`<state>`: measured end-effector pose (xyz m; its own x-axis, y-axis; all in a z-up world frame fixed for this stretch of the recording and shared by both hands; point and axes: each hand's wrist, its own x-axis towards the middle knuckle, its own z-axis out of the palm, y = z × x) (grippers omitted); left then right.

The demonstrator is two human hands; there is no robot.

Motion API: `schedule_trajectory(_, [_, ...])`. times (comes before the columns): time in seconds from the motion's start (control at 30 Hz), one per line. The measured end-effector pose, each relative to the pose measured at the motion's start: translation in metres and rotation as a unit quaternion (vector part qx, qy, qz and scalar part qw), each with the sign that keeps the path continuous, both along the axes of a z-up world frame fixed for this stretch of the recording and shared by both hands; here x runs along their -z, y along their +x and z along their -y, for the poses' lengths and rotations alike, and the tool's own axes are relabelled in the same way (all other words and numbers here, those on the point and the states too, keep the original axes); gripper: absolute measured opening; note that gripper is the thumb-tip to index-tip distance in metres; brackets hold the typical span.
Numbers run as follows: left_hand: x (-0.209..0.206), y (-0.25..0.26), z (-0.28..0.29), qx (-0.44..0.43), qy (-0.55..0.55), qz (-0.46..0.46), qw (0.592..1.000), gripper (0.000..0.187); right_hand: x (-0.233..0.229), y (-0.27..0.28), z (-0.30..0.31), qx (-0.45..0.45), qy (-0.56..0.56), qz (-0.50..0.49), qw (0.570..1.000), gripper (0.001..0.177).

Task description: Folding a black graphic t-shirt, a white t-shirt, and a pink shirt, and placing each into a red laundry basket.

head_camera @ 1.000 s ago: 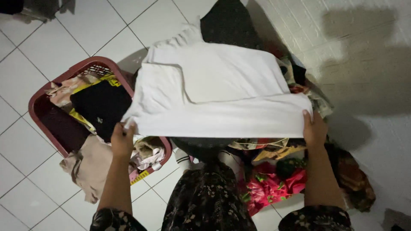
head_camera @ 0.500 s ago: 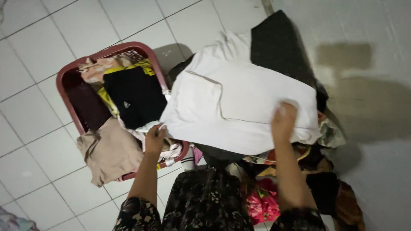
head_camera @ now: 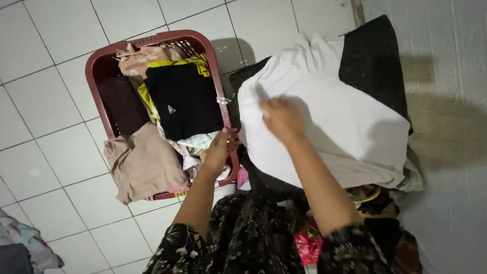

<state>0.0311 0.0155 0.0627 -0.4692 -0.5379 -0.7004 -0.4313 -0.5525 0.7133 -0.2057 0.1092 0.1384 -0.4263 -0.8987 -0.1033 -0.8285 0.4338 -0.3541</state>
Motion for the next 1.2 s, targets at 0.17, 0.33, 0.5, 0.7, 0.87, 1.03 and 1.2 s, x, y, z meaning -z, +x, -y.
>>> schedule_trajectory(0.17, [-0.028,-0.022,0.026,-0.111,0.319,-0.101,0.936,0.076,-0.018,0.079,-0.047,-0.156,0.021,-0.082,0.984,0.038])
schedule_trajectory(0.33, [0.058,0.002,0.008,-0.007,0.191,0.007,0.982,0.053,-0.001,0.105,-0.074,-0.118,0.059,-0.144,0.981,0.06])
schedule_trajectory(0.5, [0.045,-0.017,-0.006,0.115,-0.13,0.133,0.976,0.036,-0.004,0.092,-0.092,-0.073,0.009,0.041,0.996,0.07])
schedule_trajectory(0.7, [-0.069,-0.117,-0.021,0.19,-0.534,0.035,0.823,0.033,-0.02,-0.004,-0.138,0.177,-0.074,0.012,0.981,0.043])
schedule_trajectory(0.87, [-0.075,-0.232,-0.068,0.314,-0.525,-0.01,0.791,0.016,-0.019,-0.124,-0.207,0.311,-0.105,-0.056,0.943,0.053])
schedule_trajectory(1.03, [-0.047,-0.312,-0.097,0.362,-0.68,-0.043,0.636,0.039,-0.043,-0.195,-0.239,0.269,0.127,0.09,0.951,0.057])
schedule_trajectory(1.2, [-0.024,-0.325,-0.095,0.407,-0.758,-0.085,0.503,0.04,-0.001,-0.231,-0.315,0.118,0.239,0.11,0.958,0.051])
